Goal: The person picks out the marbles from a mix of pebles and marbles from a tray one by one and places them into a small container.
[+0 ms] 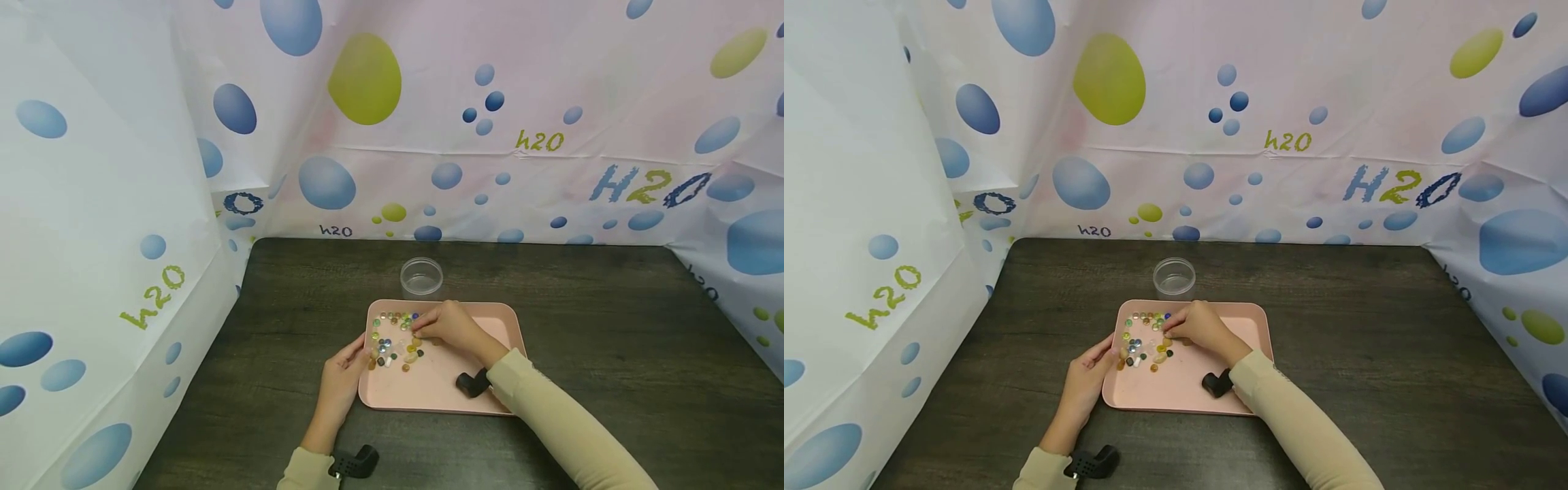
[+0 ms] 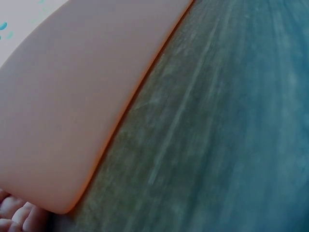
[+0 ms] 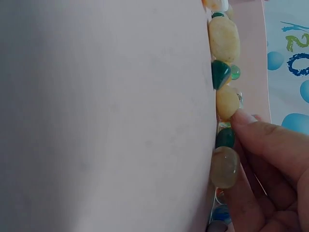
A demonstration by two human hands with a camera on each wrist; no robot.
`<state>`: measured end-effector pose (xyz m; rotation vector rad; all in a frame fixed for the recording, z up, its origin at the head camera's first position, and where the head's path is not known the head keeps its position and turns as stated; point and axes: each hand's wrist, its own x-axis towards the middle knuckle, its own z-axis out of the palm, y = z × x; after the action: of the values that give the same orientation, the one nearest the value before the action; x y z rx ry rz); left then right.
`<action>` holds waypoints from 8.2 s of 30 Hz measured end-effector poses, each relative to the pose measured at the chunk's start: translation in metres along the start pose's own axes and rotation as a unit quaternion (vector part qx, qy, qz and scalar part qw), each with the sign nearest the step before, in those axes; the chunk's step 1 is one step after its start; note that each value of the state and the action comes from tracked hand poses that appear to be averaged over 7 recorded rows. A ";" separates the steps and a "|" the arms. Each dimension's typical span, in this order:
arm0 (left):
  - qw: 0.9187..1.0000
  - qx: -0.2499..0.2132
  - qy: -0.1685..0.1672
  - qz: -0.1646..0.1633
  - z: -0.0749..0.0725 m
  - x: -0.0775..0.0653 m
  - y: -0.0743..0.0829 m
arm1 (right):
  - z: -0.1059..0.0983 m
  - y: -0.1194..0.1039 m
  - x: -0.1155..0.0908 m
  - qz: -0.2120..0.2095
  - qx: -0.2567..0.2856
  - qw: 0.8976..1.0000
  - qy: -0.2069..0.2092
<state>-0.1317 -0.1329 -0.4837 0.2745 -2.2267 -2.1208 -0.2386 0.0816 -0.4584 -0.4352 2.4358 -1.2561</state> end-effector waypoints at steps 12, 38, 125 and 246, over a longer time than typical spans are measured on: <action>1.000 0.001 -0.001 -0.010 0.000 0.003 0.002 | -0.009 0.001 0.002 0.008 0.011 1.000 0.021; 1.000 0.010 0.000 -0.012 0.001 -0.006 0.010 | -0.031 -0.003 -0.005 0.086 0.510 0.856 0.009; 1.000 0.020 -0.001 0.004 0.000 -0.004 0.003 | -0.047 -0.025 0.001 0.112 0.206 0.955 0.181; 0.999 0.032 0.006 -0.009 0.001 -0.003 0.000 | -0.048 -0.017 0.000 0.097 0.557 0.825 -0.008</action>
<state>-0.1292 -0.1312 -0.4833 0.3107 -2.2981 -2.0541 -0.2587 0.1062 -0.4182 0.1443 1.2772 -2.2153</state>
